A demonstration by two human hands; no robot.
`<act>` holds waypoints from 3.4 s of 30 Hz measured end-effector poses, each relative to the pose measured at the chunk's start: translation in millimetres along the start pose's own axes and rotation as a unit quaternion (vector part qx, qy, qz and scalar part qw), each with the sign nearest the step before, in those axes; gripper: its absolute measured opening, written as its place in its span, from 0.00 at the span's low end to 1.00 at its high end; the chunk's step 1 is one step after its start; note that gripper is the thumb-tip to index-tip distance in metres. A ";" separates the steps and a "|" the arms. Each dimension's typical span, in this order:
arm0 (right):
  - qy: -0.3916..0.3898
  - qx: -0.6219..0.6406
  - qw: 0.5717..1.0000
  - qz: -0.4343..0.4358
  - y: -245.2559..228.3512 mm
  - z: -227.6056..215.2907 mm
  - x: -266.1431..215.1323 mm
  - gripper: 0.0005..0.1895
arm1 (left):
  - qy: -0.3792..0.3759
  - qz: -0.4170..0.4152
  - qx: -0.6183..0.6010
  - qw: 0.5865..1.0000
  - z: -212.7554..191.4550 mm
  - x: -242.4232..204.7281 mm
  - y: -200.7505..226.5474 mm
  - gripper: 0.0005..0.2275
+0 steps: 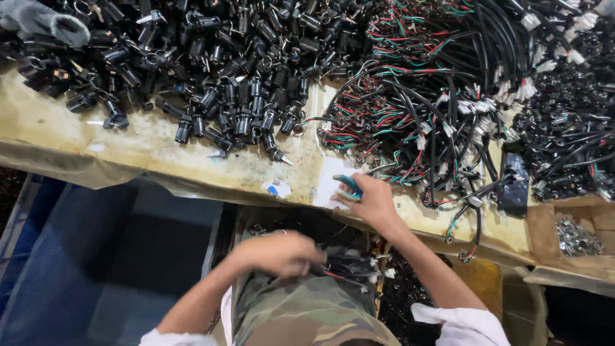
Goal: The person repeatedly picks up black cylindrical components with attached wires from a table, uses blue-handled pliers to cut the wires near the component, and places the trimmed components back on the table. The process is continuous and repetitive throughout the clip.
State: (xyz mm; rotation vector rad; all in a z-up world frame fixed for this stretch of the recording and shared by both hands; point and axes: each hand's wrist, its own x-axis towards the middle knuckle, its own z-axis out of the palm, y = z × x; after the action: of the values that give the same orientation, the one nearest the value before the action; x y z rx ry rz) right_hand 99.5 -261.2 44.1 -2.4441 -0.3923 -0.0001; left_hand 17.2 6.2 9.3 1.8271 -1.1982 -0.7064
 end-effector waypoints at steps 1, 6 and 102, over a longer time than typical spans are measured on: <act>-0.022 0.006 0.997 0.072 -2.3 4.8 -2.0 0.12 | 0.121 -0.015 0.013 0.992 -21.5 6.3 -3.1 0.12; -0.009 -0.066 0.996 0.057 1.0 14.9 -0.7 0.16 | 0.511 -0.169 0.374 0.756 -119.6 64.9 -42.3 0.13; -0.033 0.030 0.990 -0.133 -40.1 -11.1 15.4 0.12 | 0.568 -0.180 0.346 0.725 -155.3 27.7 -34.4 0.13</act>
State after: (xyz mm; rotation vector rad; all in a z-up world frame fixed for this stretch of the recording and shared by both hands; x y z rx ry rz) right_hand 104.1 -233.9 78.8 -2.3207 -0.7339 -0.0206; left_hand 167.7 39.0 57.8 2.4661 -0.2122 0.8090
